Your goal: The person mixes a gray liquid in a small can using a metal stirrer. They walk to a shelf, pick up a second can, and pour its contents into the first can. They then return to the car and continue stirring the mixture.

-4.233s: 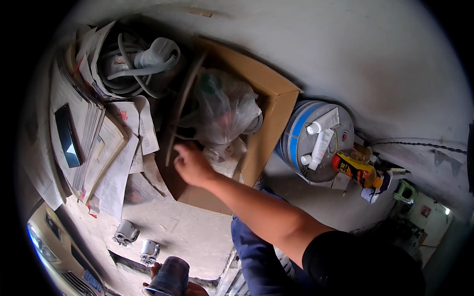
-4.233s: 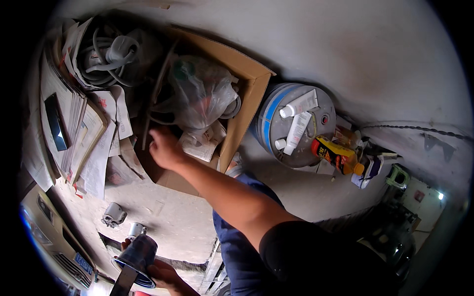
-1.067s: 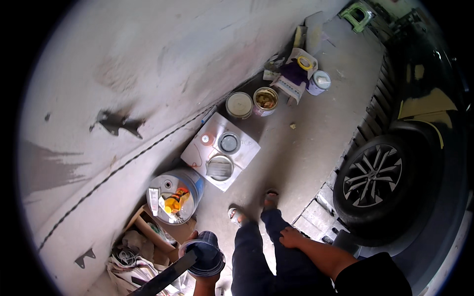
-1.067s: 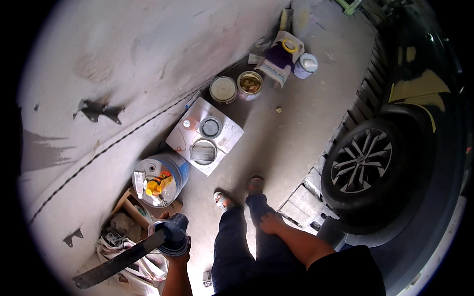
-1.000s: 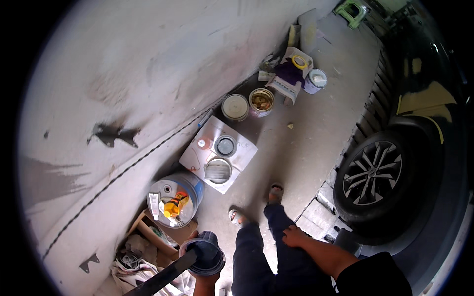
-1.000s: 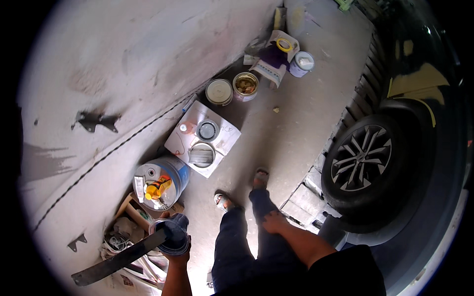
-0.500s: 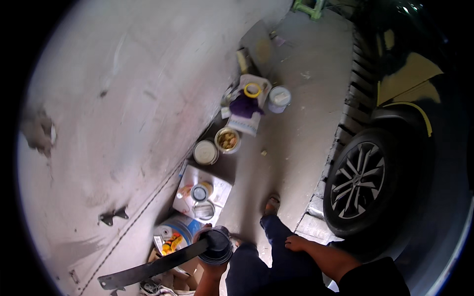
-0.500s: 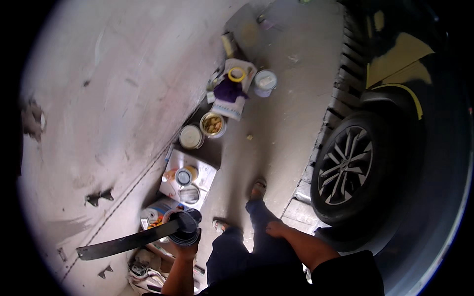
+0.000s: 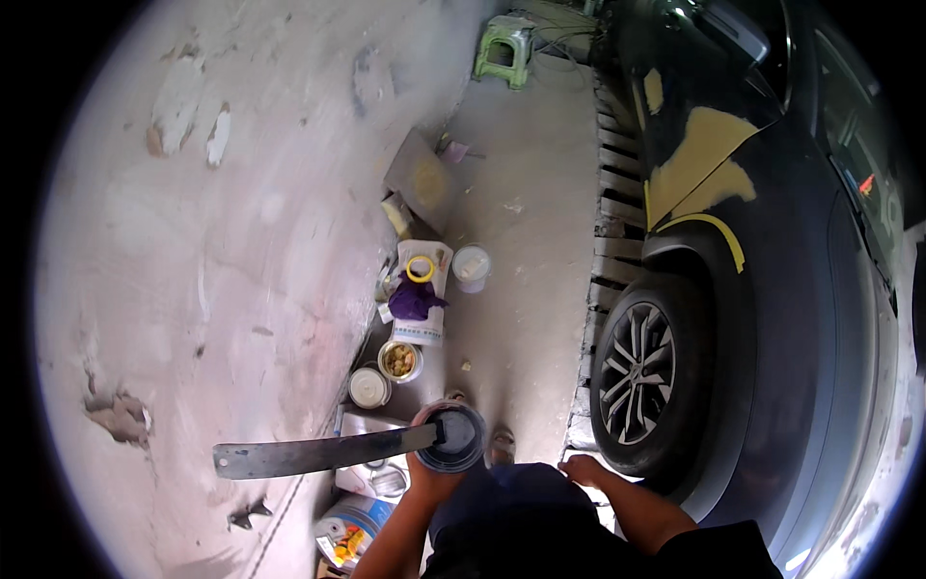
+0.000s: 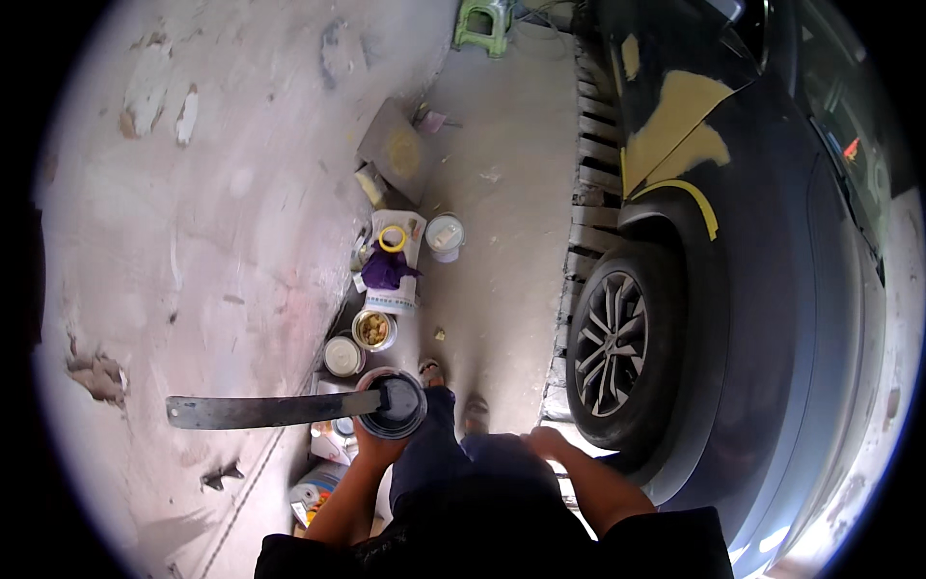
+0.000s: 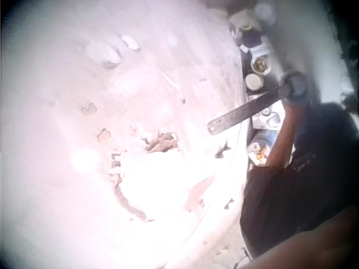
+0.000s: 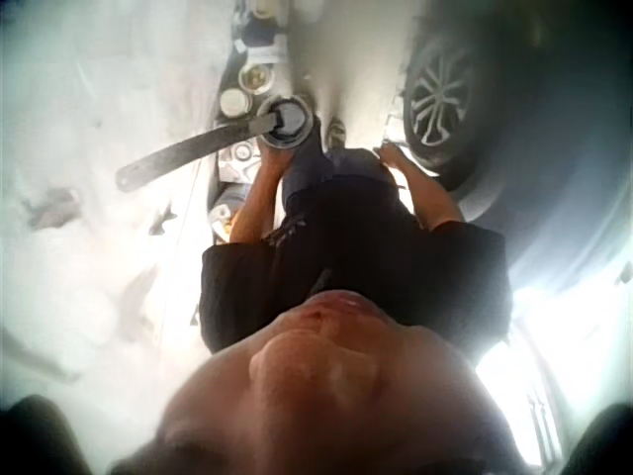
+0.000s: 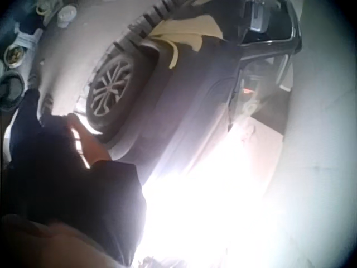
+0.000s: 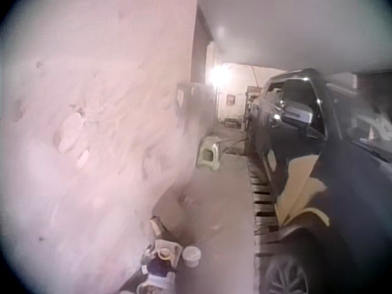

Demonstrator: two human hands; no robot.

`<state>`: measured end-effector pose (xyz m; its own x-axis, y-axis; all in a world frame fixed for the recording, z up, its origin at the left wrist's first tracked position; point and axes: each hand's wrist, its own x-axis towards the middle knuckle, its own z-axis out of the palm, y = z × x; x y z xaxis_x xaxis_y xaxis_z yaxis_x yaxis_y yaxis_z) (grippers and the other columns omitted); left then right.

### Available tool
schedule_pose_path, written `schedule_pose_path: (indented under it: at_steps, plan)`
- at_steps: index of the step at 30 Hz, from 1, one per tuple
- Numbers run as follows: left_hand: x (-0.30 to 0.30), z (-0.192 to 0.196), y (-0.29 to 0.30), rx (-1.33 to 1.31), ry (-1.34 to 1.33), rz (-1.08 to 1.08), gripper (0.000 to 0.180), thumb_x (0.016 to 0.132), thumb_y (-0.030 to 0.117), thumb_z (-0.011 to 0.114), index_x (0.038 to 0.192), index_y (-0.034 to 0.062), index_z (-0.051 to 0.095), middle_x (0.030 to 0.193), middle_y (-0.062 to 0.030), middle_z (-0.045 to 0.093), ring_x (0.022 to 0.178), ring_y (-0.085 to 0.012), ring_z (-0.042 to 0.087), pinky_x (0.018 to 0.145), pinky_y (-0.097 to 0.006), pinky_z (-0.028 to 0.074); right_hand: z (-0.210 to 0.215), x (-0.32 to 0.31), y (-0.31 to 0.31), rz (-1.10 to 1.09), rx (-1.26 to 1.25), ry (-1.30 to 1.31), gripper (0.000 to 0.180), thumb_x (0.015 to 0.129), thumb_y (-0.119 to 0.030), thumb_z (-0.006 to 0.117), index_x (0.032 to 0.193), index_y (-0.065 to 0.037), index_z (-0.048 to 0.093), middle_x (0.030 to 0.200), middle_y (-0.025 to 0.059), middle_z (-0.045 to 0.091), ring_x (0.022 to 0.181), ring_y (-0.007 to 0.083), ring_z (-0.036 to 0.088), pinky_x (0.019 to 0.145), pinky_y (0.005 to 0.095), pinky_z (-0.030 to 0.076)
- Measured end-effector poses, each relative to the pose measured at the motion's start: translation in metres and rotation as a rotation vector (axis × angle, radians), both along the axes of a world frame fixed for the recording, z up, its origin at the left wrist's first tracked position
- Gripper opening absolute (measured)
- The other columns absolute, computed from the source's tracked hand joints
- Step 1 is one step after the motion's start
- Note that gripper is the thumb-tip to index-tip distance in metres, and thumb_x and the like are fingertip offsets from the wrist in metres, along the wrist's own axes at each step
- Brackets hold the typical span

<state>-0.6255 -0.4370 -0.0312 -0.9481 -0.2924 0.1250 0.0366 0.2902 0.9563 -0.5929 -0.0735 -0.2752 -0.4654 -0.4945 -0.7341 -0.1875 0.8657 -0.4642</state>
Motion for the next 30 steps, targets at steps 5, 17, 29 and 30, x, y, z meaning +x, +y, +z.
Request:
schedule_pose_path:
  at_steps: [5,17,29,30]
  plan:
    - [-0.048,0.005,-0.020,-0.073,0.045,-0.126,0.064,0.059,0.014,0.079,0.116,0.0040,0.051,0.110,-0.0121,0.059,0.104,-0.0260,0.057,0.093,-0.036,0.042,0.029,-0.035,-0.011,-0.310,0.056,0.028,0.019,0.081,-0.022,0.054,0.077,-0.005,0.059,0.078,0.0146,0.063,0.080,0.0325,0.062,0.072,0.0450,0.047]
    - [-0.187,0.029,0.025,-0.012,0.055,-0.500,0.071,0.062,0.003,0.077,0.124,0.0026,0.042,0.112,-0.0111,0.055,0.104,-0.0238,0.054,0.093,-0.034,0.042,-0.001,-0.046,0.028,-0.366,0.103,0.386,0.017,0.074,-0.018,0.061,0.087,-0.009,0.065,0.100,0.0074,0.064,0.098,0.0265,0.059,0.078,0.0350,0.052]
    - [-0.325,0.026,0.137,-0.027,0.172,-0.642,0.087,0.058,0.003,0.077,0.133,0.0012,0.033,0.127,-0.0143,0.045,0.119,-0.0267,0.044,0.105,-0.039,0.031,0.004,-0.162,0.096,-0.423,0.180,0.373,0.026,0.079,-0.020,0.047,0.088,-0.004,0.065,0.086,0.0189,0.065,0.086,0.0339,0.063,0.074,0.0436,0.051]
    - [-0.334,0.029,0.134,-0.068,0.156,-0.601,0.088,0.058,0.003,0.077,0.134,0.0012,0.032,0.127,-0.0144,0.044,0.120,-0.0269,0.044,0.105,-0.039,0.030,0.029,-0.196,0.087,-0.809,0.128,0.248,0.024,0.080,-0.023,0.047,0.088,-0.008,0.065,0.090,0.0169,0.065,0.089,0.0325,0.063,0.075,0.0433,0.050]
